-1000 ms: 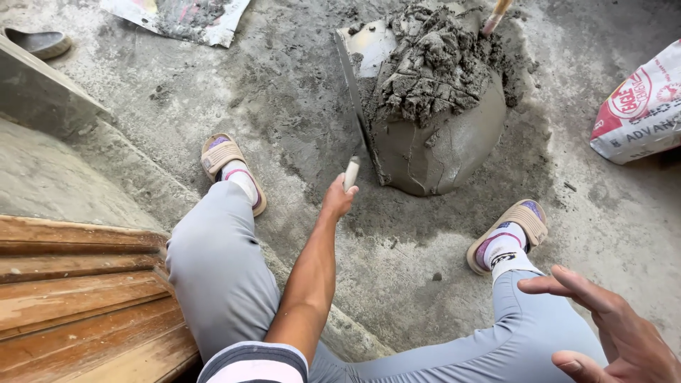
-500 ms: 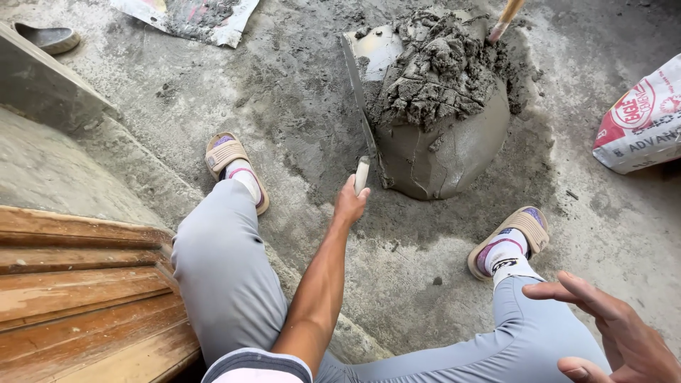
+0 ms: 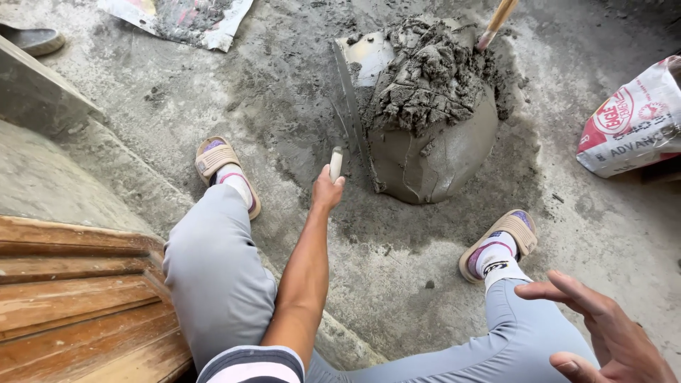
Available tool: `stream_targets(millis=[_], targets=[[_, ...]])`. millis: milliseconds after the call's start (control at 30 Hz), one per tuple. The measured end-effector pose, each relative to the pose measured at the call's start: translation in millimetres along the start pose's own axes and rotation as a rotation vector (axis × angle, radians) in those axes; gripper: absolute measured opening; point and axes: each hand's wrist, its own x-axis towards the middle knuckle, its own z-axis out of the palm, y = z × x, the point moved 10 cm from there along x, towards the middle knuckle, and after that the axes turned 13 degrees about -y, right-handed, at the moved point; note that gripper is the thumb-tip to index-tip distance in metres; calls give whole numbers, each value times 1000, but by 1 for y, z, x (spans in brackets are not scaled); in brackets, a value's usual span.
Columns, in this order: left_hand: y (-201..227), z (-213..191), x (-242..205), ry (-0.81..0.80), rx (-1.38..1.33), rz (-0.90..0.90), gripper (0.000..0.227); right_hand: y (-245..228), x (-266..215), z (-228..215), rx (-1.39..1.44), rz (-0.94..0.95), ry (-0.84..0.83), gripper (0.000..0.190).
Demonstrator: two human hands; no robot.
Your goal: Shaping a pile of wet cement using a hand trowel.
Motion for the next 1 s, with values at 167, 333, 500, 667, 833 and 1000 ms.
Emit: stream_targets(millis=[167, 333, 500, 667, 833, 1000], targets=[[-13, 21, 15, -67, 28, -29, 32, 30, -7, -2, 46, 76, -39, 87], [-4, 27, 35, -102, 26, -21, 30, 59, -13, 0, 162, 129, -75, 92], [7, 28, 30, -205, -22, -121, 43, 55, -8, 0, 41, 80, -95, 93], [15, 28, 33, -153, -29, -25, 36, 73, -15, -1, 68, 111, -108, 97], [79, -10, -2, -62, -93, 121, 54, 79, -16, -3, 97, 141, -81, 97], [110, -60, 11, 132, -122, 303, 50, 63, -9, -1, 124, 119, -94, 94]])
